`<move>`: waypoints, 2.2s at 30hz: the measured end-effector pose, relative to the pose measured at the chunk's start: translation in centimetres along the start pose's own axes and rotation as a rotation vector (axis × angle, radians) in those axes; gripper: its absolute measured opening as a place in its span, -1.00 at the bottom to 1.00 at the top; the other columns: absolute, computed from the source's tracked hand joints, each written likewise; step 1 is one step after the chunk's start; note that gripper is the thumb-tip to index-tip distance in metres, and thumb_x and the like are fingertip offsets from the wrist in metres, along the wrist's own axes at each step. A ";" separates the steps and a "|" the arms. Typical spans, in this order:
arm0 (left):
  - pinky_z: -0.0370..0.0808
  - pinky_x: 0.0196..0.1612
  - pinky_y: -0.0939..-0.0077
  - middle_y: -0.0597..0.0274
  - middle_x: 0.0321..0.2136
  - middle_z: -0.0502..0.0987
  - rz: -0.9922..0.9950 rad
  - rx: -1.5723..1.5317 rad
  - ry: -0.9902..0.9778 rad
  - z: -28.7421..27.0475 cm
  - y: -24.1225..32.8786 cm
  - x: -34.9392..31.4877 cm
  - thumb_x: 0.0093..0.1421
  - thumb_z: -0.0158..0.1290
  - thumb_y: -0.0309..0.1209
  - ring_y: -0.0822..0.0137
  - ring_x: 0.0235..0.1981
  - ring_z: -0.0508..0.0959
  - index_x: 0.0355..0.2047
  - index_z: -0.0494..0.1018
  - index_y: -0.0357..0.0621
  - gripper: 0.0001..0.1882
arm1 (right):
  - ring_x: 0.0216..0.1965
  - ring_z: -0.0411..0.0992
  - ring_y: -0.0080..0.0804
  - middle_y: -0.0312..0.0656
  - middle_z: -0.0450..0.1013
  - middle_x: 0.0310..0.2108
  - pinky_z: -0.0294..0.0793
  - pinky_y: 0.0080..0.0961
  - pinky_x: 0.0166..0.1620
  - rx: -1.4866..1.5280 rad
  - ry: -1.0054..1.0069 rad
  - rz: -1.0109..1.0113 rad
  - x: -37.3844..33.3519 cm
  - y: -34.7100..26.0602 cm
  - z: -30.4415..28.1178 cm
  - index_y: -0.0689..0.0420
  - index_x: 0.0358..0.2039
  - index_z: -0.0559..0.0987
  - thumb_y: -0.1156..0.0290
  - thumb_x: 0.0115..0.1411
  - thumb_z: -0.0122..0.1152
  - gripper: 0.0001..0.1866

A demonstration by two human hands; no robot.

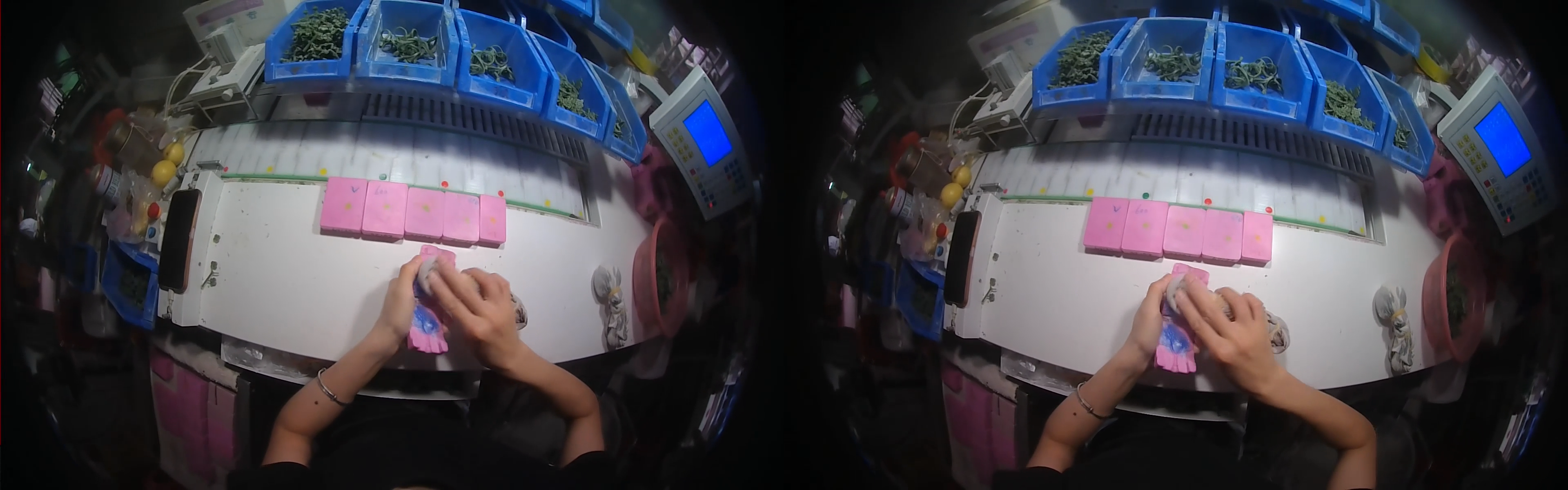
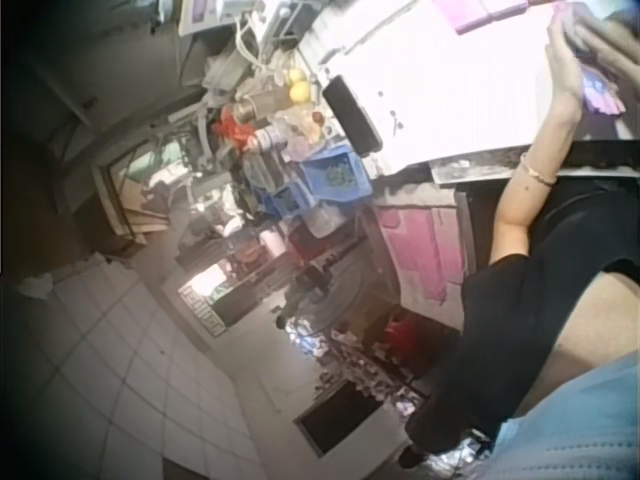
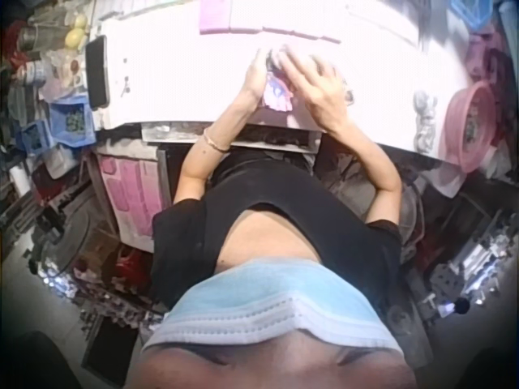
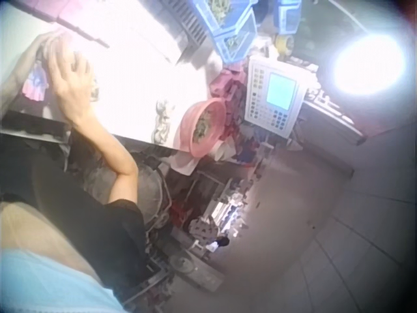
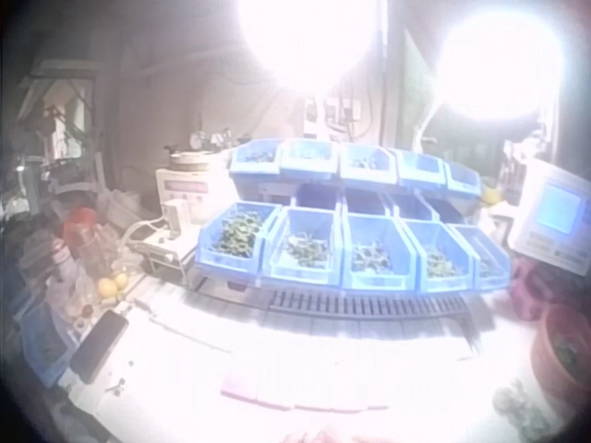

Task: The person opens silicone molds, removes wax castings, and powders the mold interiors with a fabric pouch before closing them. Then, the person separates and handles the wax castings by hand.

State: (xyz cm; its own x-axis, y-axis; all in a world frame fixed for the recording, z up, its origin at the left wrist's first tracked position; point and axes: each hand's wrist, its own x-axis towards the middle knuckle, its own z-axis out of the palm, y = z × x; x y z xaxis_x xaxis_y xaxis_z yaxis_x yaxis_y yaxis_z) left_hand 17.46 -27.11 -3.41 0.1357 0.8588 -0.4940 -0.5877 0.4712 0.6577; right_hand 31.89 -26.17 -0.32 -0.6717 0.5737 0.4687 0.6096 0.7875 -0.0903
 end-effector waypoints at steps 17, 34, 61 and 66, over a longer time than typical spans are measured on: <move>0.49 -0.30 0.55 0.11 -0.38 0.50 0.116 0.121 -0.017 -0.6 -0.2 0.2 0.29 -0.35 -0.07 0.40 -0.38 0.53 -0.25 0.40 -0.28 -0.50 | -0.21 0.36 -0.29 -0.24 0.37 0.01 0.30 -0.38 -0.14 -0.034 0.044 -0.153 -1.1 0.1 0.1 0.13 -0.15 0.54 0.42 -0.07 0.09 -0.61; 0.43 -0.41 0.53 0.04 -0.35 0.51 0.575 0.241 -0.021 1.4 -0.4 -1.4 0.24 -0.37 -0.22 0.38 -0.50 0.47 -0.16 0.37 -0.49 -0.49 | -0.20 0.33 -0.25 -0.26 0.27 0.12 0.29 -0.38 -0.09 0.452 -0.226 0.081 -2.5 -1.2 -2.4 0.10 0.01 0.41 0.69 -0.32 0.12 -0.28; 0.45 -0.37 0.68 0.24 -0.29 0.50 0.561 0.377 -0.322 -0.9 0.6 -1.9 0.23 -0.06 -0.11 0.55 -0.42 0.47 0.16 0.20 -0.17 -0.43 | -0.35 0.42 -0.50 -0.18 0.43 -0.35 0.39 -0.61 -0.25 1.179 -0.037 0.685 1.5 -0.7 -2.0 0.25 -0.21 0.46 0.54 0.00 0.25 -0.70; 0.43 -0.47 0.62 0.21 -0.42 0.49 0.516 0.398 0.019 -4.6 6.4 -0.9 0.34 -0.40 -0.05 0.47 -0.48 0.49 0.09 0.25 -0.22 -0.45 | -0.19 0.41 -0.32 -0.09 0.40 -0.20 0.39 -0.50 -0.18 0.751 -0.099 0.524 2.3 3.2 -2.3 0.23 -0.09 0.43 0.62 -0.09 0.23 -0.54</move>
State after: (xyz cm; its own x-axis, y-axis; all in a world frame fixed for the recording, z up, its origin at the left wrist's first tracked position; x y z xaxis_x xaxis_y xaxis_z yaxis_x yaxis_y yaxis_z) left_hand 9.95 -25.78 -1.38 -0.1012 0.9927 -0.0663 -0.2327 0.0412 0.9717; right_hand 33.28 -22.86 2.46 -0.4410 0.8877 0.1323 0.4357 0.3406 -0.8331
